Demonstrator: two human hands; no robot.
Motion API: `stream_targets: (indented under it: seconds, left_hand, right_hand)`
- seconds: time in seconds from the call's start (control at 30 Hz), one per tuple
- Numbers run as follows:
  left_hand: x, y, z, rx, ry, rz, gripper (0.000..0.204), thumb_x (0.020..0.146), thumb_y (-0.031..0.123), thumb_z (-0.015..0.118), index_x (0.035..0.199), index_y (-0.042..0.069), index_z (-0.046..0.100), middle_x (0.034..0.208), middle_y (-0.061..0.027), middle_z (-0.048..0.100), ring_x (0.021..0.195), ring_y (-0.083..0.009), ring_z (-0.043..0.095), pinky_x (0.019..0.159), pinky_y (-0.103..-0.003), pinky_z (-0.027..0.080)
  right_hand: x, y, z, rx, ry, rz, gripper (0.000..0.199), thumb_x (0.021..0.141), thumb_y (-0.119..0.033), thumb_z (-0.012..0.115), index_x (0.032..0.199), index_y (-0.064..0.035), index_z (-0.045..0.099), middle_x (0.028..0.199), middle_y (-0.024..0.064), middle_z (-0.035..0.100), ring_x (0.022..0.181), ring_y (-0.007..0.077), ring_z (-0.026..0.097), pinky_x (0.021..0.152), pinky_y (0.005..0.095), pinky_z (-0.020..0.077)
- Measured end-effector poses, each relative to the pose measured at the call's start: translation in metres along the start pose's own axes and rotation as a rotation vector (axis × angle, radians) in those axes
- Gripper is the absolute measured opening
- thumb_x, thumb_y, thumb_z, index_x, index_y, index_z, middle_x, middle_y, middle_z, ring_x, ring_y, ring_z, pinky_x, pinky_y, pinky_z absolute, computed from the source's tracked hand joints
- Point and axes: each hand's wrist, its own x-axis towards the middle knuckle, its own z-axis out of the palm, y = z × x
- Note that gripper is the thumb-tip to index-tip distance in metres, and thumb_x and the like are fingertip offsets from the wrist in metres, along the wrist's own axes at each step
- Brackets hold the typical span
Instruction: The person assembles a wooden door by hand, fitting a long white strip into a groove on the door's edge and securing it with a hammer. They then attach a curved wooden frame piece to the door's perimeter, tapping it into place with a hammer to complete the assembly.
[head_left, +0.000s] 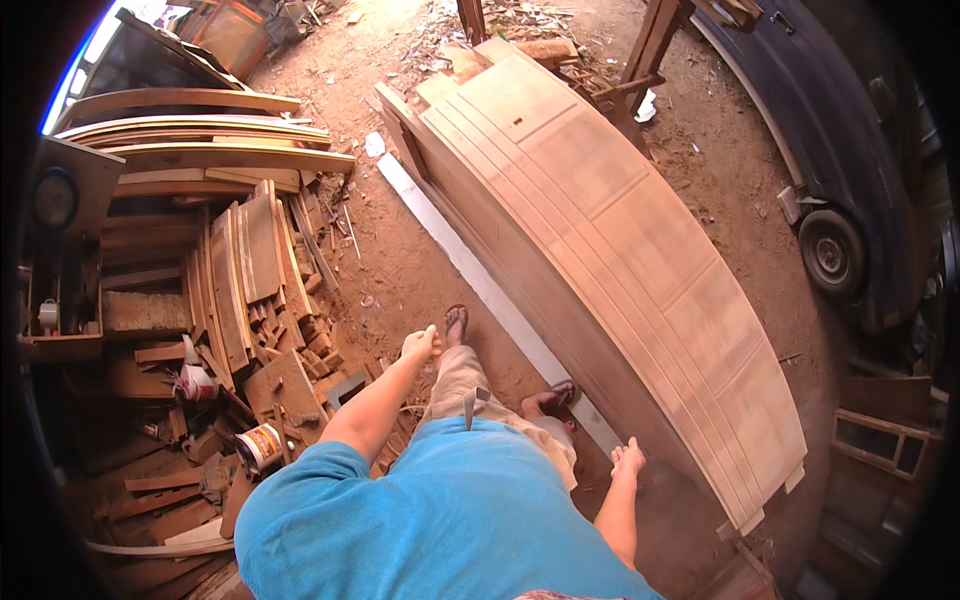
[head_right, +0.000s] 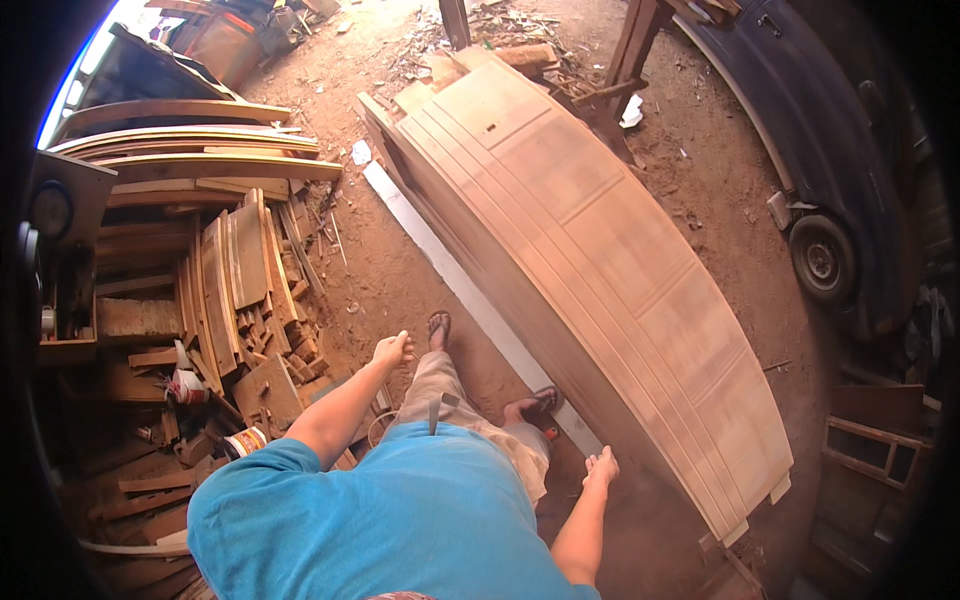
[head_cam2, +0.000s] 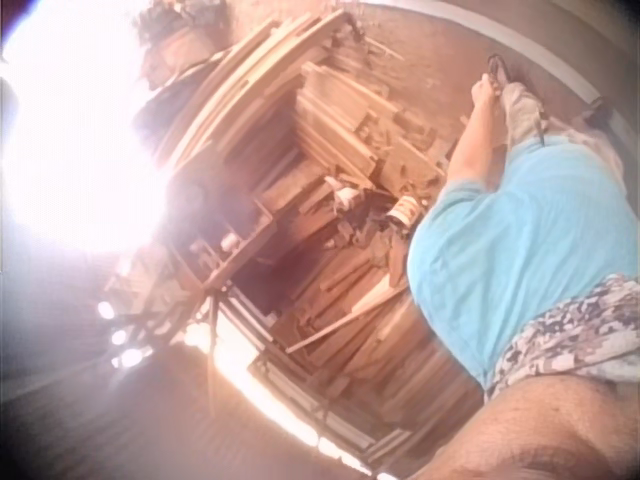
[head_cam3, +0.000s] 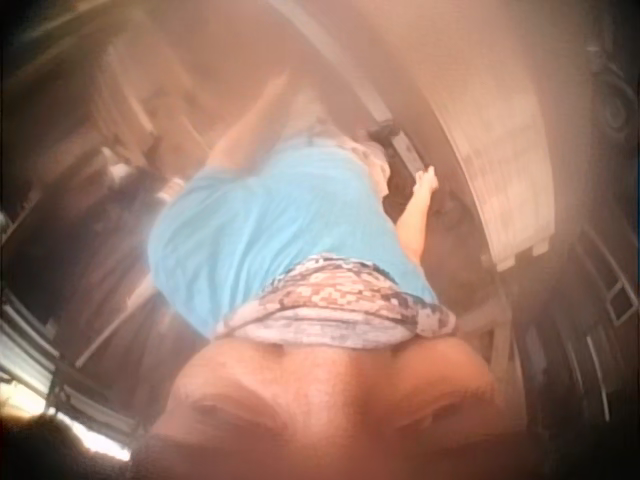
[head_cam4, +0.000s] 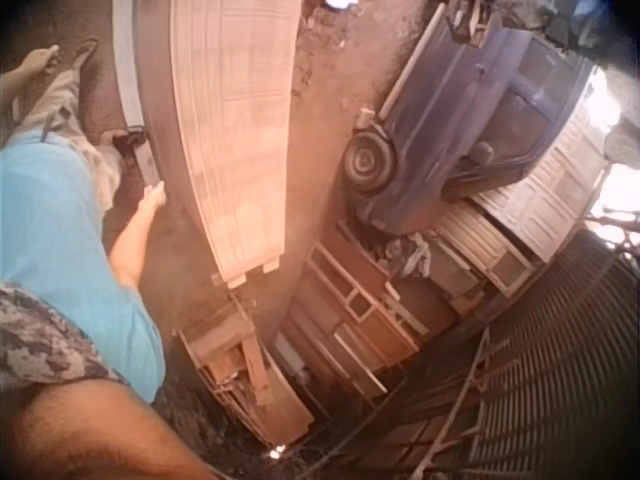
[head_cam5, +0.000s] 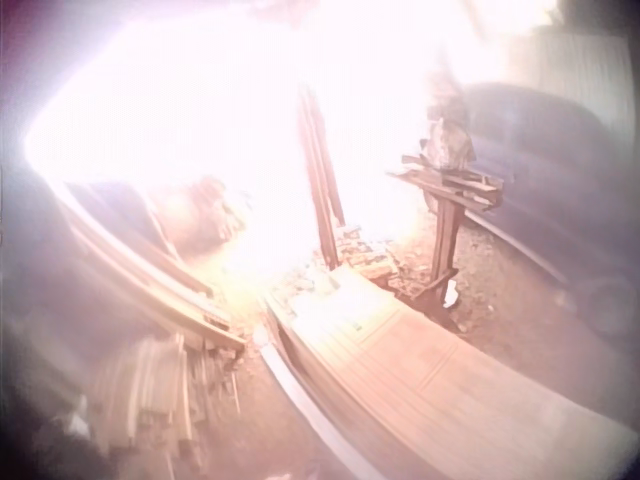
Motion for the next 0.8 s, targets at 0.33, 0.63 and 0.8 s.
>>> stream_targets:
  seconds: [0.33, 0.63, 0.8]
  left_hand:
    - [0.182, 0.153, -0.147, 0.444, -0.152, 0.207, 0.041, 0.102, 0.040, 0.062, 0.119, 0.003, 0.067, 0.104, -0.0077, 0.073, 0.081, -0.0165, 0.071, 0.071, -0.034, 0.057]
    - [0.306, 0.242, -0.304, 0.093, 0.054, 0.078, 0.042, 0.103, 0.042, 0.060, 0.125, 0.006, 0.065, 0.108, -0.0044, 0.072, 0.085, -0.0141, 0.071, 0.070, -0.030, 0.055]
    - [0.310, 0.200, -0.336, 0.241, 0.024, -0.095, 0.040, 0.103, 0.041, 0.061, 0.123, 0.006, 0.066, 0.103, -0.0025, 0.071, 0.080, -0.0132, 0.068, 0.067, -0.031, 0.055]
  right_hand:
    - [-0.088, 0.083, 0.134, 0.082, 0.052, -0.030, 0.054, 0.099, -0.031, 0.068, 0.138, 0.0030, 0.054, 0.122, 0.0186, 0.064, 0.098, 0.0311, 0.068, 0.078, 0.0388, 0.0586]
    - [-0.251, 0.097, 0.306, -0.462, -0.185, -0.222, 0.034, 0.100, -0.025, 0.070, 0.125, -0.0024, 0.064, 0.091, 0.0014, 0.065, 0.071, 0.0085, 0.059, 0.060, 0.0240, 0.0507]
    - [-0.284, 0.061, 0.373, -0.492, -0.219, -0.300, 0.040, 0.099, -0.029, 0.071, 0.128, -0.0015, 0.064, 0.101, 0.0043, 0.068, 0.081, 0.0114, 0.065, 0.071, 0.0262, 0.0543]
